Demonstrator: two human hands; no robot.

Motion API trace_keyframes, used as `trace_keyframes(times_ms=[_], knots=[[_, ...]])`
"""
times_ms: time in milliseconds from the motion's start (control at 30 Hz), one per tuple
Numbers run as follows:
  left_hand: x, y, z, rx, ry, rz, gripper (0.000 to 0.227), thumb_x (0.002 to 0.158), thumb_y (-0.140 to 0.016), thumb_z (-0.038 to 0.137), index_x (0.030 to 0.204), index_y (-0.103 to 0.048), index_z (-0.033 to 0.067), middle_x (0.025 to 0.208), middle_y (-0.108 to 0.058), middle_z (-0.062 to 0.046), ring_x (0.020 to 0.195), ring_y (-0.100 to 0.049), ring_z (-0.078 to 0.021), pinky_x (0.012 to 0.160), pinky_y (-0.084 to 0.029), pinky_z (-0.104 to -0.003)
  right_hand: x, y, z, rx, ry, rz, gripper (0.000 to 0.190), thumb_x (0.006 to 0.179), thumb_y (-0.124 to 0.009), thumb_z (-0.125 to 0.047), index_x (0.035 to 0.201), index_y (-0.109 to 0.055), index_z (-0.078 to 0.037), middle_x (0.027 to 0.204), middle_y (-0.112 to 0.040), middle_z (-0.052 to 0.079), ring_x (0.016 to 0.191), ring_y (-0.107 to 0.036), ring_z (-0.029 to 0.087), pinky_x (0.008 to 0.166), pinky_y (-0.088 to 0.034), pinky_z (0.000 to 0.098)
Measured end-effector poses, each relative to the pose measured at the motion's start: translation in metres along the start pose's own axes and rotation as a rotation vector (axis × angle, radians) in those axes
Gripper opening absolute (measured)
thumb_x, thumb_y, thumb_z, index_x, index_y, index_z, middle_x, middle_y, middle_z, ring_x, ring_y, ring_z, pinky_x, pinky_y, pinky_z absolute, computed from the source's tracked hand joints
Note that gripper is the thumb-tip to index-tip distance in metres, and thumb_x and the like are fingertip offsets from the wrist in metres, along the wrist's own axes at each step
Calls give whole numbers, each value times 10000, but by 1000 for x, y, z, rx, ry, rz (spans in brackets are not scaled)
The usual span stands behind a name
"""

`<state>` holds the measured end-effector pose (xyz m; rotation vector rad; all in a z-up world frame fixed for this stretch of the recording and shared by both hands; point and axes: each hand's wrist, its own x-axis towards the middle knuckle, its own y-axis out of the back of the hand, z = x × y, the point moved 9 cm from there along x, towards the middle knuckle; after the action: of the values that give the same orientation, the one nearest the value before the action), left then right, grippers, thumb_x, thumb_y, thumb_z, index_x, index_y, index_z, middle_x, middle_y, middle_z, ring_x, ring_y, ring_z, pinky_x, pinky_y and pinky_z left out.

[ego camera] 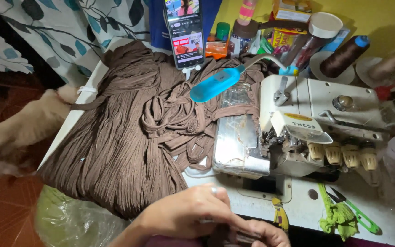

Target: The person is using an industrial overlock sewing machine to join or finish the edges of long, brown pleated fabric strips.

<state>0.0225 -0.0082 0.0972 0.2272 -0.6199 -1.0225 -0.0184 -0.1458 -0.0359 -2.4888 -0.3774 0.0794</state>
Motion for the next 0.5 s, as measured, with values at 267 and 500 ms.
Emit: trace_keyframes(times_ms=[267, 500], knots=[[38, 53, -20, 54, -86, -56, 320, 819, -585, -23, 1078, -655, 151, 977, -686, 11, 898, -652, -197, 843, -531, -324, 21, 18, -41, -193, 93, -44, 186, 765, -770, 7, 771, -589, -39, 700, -577, 94, 669, -539, 230, 646, -404, 340], [75, 59, -75, 777, -260, 140, 59, 1025, -436, 73, 1016, -433, 132, 1141, -632, 49, 1151, -493, -89, 1143, -170, -465, 17, 93, -2, -241, -183, 404, 322, 721, -762, 33, 967, -562, -22, 823, -739, 187, 762, -688, 231, 708, -528, 328]])
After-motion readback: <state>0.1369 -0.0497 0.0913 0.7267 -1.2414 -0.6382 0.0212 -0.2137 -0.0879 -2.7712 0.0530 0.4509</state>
